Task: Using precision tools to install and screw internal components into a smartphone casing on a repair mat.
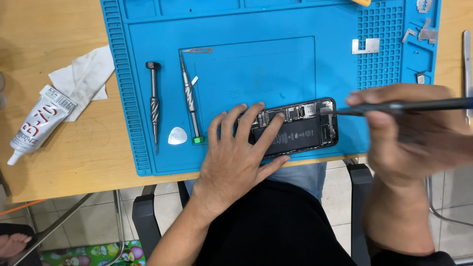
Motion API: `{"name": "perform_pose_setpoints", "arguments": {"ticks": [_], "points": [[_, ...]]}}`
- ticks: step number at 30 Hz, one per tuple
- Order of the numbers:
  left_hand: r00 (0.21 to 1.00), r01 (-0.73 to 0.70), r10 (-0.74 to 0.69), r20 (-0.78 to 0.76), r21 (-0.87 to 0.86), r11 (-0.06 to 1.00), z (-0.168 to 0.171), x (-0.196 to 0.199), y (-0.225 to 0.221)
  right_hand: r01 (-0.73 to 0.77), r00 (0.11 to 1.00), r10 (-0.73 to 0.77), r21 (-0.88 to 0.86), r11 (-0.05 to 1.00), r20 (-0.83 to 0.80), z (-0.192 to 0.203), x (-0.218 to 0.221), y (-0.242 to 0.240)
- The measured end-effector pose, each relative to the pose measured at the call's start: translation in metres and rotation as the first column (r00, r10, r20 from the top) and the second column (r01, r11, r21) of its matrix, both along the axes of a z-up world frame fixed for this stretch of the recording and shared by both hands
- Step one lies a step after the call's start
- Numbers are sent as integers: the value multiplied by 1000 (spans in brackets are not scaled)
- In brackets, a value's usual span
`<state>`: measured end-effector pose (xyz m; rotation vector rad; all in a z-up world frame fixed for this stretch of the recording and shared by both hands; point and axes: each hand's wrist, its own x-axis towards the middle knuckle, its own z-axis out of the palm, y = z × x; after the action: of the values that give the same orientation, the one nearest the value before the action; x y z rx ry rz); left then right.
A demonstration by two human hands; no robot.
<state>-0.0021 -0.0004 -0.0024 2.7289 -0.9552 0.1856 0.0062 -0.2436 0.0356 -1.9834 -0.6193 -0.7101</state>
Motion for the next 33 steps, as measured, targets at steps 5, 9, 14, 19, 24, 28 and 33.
{"name": "perform_pose_setpoints", "arguments": {"ticks": [5,9,14,19,24,28,33], "points": [[1000,19,-19,-9,20,1000,2,0,1,441,889,-413,129,888,-200,-49,-76,-82],[999,28,-28,-14,10,1000,3,1,-2,585,790,-556,48,810,-258,-43,-100,-103],[998,41,-42,-49,-24,999,1,2,-2,537,726,-632,-351,767,-271,-40,-93,-154],[994,23,-30,-110,-57,998,0,2,-3,436,703,-682,-636,636,-200,-49,-72,-184],[988,-28,19,-154,-58,998,1,-2,-6,358,707,-688,-758,546,-162,-60,-59,-199],[984,-51,30,-173,-116,992,13,5,-12,387,705,-689,-726,568,-164,-49,-53,-191],[957,247,-274,-99,-217,944,52,57,-66,524,799,-598,-424,739,-55,-59,-43,-180]]}}
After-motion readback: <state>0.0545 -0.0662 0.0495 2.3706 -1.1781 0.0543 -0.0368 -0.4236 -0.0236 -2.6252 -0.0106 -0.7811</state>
